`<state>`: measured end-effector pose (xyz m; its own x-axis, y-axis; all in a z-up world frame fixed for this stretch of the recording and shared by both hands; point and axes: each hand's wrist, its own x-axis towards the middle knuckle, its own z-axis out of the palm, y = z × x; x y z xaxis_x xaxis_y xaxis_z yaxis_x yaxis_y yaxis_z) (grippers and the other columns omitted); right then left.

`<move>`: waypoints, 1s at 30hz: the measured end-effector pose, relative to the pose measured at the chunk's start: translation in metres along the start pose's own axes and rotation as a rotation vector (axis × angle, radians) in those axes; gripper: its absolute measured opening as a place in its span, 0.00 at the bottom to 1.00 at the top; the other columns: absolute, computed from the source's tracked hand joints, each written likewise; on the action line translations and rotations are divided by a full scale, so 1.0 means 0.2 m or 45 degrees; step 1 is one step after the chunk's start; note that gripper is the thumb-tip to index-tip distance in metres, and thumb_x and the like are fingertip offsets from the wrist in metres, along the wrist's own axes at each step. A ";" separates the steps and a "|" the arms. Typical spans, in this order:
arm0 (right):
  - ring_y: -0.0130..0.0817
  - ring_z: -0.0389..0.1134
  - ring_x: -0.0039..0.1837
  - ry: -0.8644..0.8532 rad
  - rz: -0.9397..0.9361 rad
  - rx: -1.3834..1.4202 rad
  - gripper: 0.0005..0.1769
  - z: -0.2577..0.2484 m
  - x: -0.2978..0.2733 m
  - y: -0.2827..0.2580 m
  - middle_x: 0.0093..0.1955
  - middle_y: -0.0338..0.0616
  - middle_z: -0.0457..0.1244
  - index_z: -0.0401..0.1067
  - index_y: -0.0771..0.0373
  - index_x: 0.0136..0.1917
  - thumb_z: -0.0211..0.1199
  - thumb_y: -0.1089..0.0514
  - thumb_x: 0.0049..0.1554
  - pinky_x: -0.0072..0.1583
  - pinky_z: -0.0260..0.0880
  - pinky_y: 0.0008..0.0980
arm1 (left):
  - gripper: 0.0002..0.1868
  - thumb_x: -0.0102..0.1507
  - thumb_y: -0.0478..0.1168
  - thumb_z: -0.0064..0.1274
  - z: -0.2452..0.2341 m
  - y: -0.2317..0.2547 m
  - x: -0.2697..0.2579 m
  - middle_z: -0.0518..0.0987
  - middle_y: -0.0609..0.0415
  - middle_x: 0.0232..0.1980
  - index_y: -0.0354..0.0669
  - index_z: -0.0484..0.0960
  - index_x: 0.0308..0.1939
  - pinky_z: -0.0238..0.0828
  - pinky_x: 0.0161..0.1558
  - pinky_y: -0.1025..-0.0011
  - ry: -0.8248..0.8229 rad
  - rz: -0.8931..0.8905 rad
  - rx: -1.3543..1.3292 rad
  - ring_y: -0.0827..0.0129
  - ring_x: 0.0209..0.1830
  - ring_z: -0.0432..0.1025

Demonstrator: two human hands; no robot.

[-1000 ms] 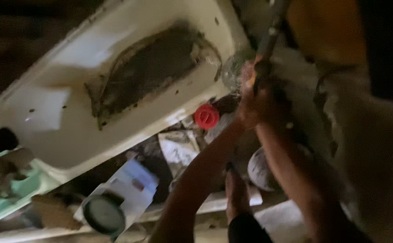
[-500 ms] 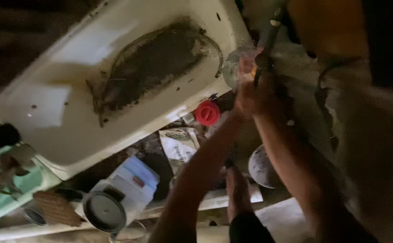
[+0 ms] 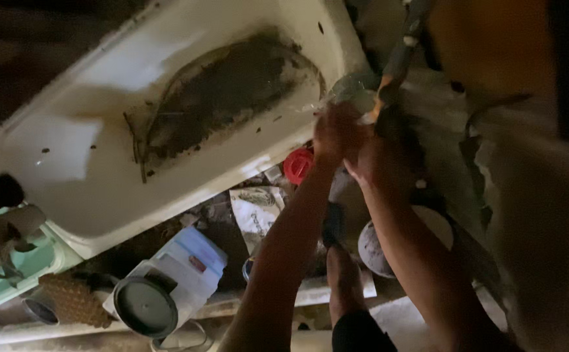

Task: The person wipes a sink basin and the faucet area using a cloth after rinsing it with water from a bowl.

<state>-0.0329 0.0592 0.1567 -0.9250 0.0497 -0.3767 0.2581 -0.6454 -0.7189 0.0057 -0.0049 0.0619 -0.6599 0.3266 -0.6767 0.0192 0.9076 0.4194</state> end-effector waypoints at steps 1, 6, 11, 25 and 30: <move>0.38 0.68 0.57 0.013 0.001 0.064 0.15 -0.01 0.02 0.05 0.57 0.44 0.68 0.71 0.63 0.61 0.47 0.56 0.70 0.61 0.67 0.46 | 0.25 0.76 0.54 0.40 0.02 -0.02 -0.01 0.71 0.48 0.72 0.45 0.69 0.73 0.66 0.71 0.63 0.000 -0.004 0.001 0.59 0.69 0.69; 0.39 0.68 0.57 0.210 0.059 0.541 0.15 -0.09 0.19 0.24 0.57 0.44 0.68 0.71 0.63 0.61 0.47 0.56 0.70 0.61 0.67 0.47 | 0.24 0.75 0.48 0.40 0.29 -0.32 -0.25 0.72 0.46 0.71 0.43 0.68 0.73 0.67 0.68 0.64 0.381 -0.067 -0.319 0.60 0.68 0.70; 0.39 0.68 0.57 0.133 -0.003 0.849 0.15 0.02 0.77 0.51 0.57 0.44 0.68 0.71 0.63 0.61 0.46 0.56 0.69 0.61 0.66 0.48 | 0.23 0.74 0.43 0.40 0.79 -0.77 -0.66 0.72 0.44 0.70 0.41 0.67 0.73 0.69 0.65 0.65 0.579 -0.131 -0.937 0.61 0.67 0.71; 0.43 0.65 0.59 0.201 -0.019 0.926 0.12 -0.80 -0.17 0.56 0.56 0.49 0.64 0.69 0.63 0.58 0.51 0.53 0.72 0.61 0.68 0.40 | 0.20 0.69 0.36 0.43 1.02 -0.72 -0.58 0.81 0.51 0.60 0.39 0.75 0.65 0.71 0.55 0.67 0.344 0.072 -2.207 0.62 0.57 0.74; 0.47 0.66 0.58 0.569 0.040 0.824 0.16 -0.70 -0.06 0.55 0.57 0.48 0.65 0.70 0.62 0.61 0.48 0.52 0.68 0.65 0.67 0.47 | 0.20 0.57 0.31 0.50 0.98 -0.74 -0.66 0.81 0.47 0.58 0.42 0.81 0.53 0.72 0.64 0.61 0.811 0.344 -0.471 0.53 0.62 0.75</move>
<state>0.0447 0.0937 0.0003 -0.6846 0.2374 -0.6892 -0.0586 -0.9603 -0.2726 0.2369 -0.1308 -0.0308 -0.9738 0.2080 -0.0919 0.0629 0.6348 0.7701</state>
